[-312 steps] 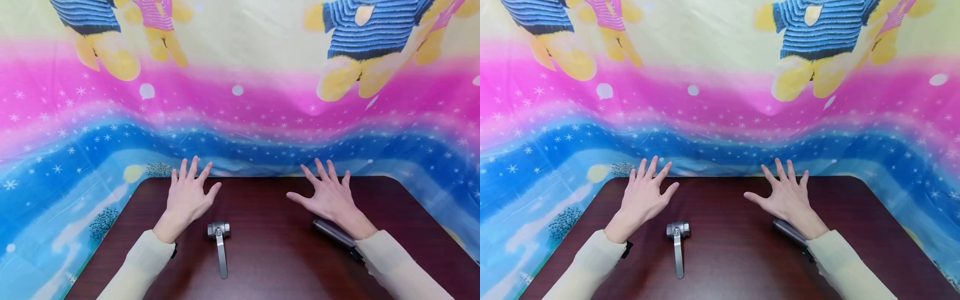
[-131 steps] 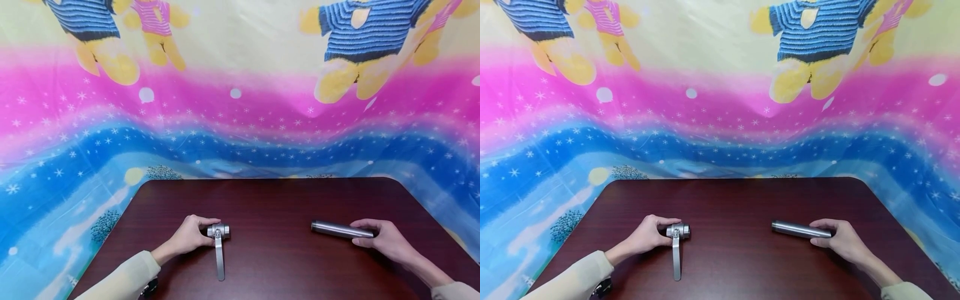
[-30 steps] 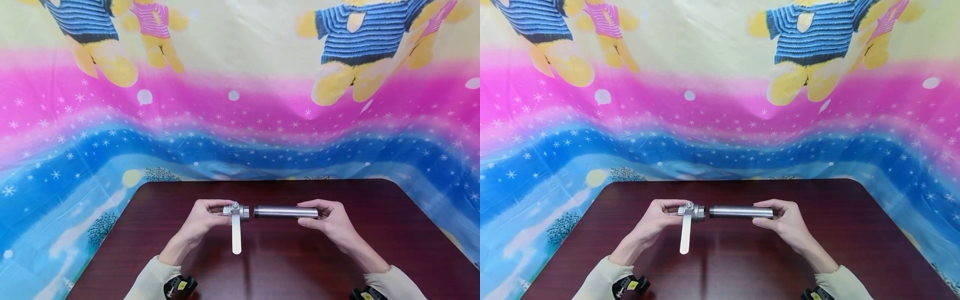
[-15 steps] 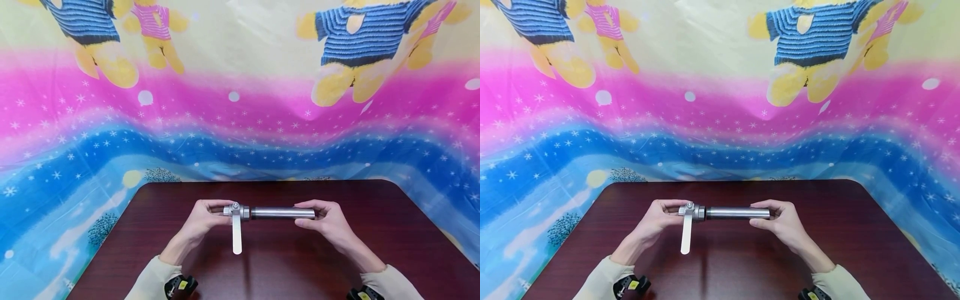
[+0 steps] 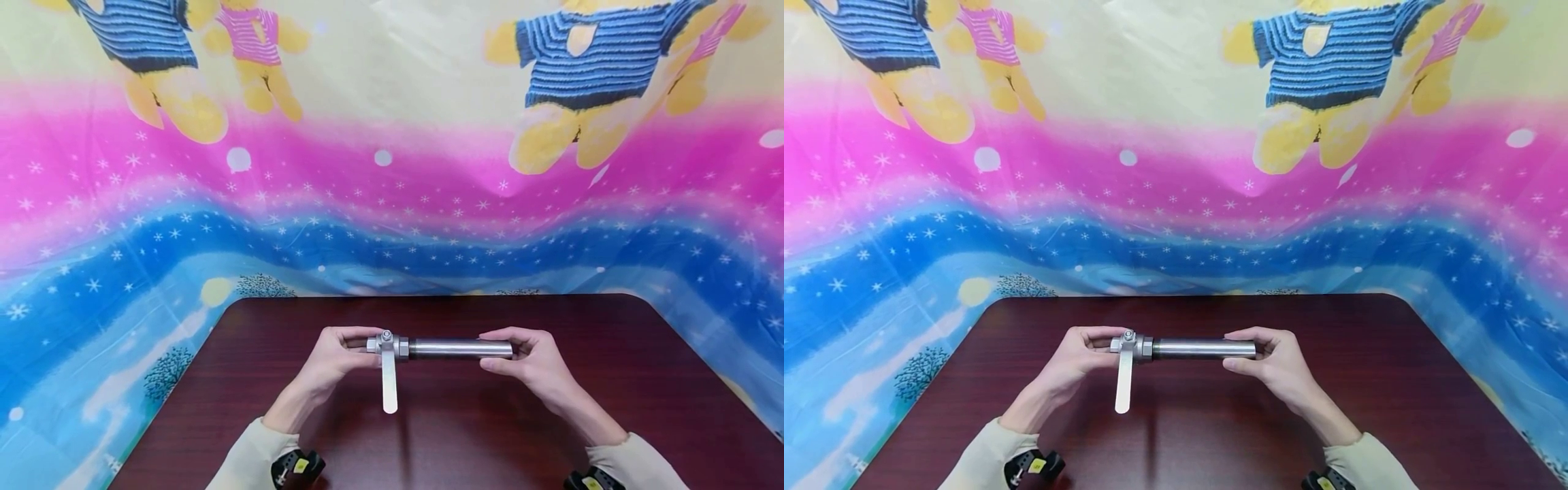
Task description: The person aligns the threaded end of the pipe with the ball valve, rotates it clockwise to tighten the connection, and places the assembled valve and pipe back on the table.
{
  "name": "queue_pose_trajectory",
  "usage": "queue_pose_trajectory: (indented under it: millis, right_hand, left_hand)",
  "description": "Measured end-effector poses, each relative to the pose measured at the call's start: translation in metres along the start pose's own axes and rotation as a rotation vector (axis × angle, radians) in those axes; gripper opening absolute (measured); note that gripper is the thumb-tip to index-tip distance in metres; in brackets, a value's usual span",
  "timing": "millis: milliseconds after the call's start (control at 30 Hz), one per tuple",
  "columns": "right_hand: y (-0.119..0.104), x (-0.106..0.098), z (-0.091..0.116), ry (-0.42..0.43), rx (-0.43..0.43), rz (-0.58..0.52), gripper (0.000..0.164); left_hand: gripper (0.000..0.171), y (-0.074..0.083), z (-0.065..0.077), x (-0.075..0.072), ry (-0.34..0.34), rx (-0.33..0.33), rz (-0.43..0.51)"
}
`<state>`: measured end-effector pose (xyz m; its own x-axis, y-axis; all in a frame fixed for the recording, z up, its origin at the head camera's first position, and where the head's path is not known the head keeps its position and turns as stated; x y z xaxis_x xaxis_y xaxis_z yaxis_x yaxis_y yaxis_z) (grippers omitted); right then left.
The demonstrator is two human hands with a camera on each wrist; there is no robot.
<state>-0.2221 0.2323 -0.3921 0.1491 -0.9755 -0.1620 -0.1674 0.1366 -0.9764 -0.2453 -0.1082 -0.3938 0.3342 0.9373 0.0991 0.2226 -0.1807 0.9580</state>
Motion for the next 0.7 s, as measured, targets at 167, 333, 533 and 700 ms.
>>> queue_pose_trajectory:
  millis: [167, 333, 533, 700]
  right_hand:
    - [-0.0004, 0.0015, -0.0001, -0.007, -0.004, -0.006, 0.041]
    - [-0.0003, 0.0023, -0.0007, -0.006, -0.006, -0.002, 0.040]
    - [0.0004, 0.0023, -0.0006, -0.001, -0.001, -0.001, 0.040]
    - [0.0007, 0.0028, -0.0005, 0.001, 0.003, 0.002, 0.040]
  left_hand:
    - [0.050, -0.0002, 0.0000, 0.0000, -0.001, -0.002, 0.002]
    - [0.050, -0.0001, 0.0002, -0.0006, -0.003, 0.002, 0.002]
    - [0.050, 0.0004, 0.0000, -0.0004, -0.008, 0.003, 0.002]
    - [0.050, -0.0012, -0.0001, -0.0008, 0.001, -0.007, -0.003]
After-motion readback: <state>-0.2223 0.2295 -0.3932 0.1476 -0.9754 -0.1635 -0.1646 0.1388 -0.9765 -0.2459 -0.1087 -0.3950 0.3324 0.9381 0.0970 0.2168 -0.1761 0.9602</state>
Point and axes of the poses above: each hand's wrist, its own z-axis away from the middle knuckle, its own x-axis out of the palm, y = z × x, the point moved 3 cm from there along -z, towards the middle knuckle, and after that the axes turned 10 degrees about x, right-handed, at the moved point
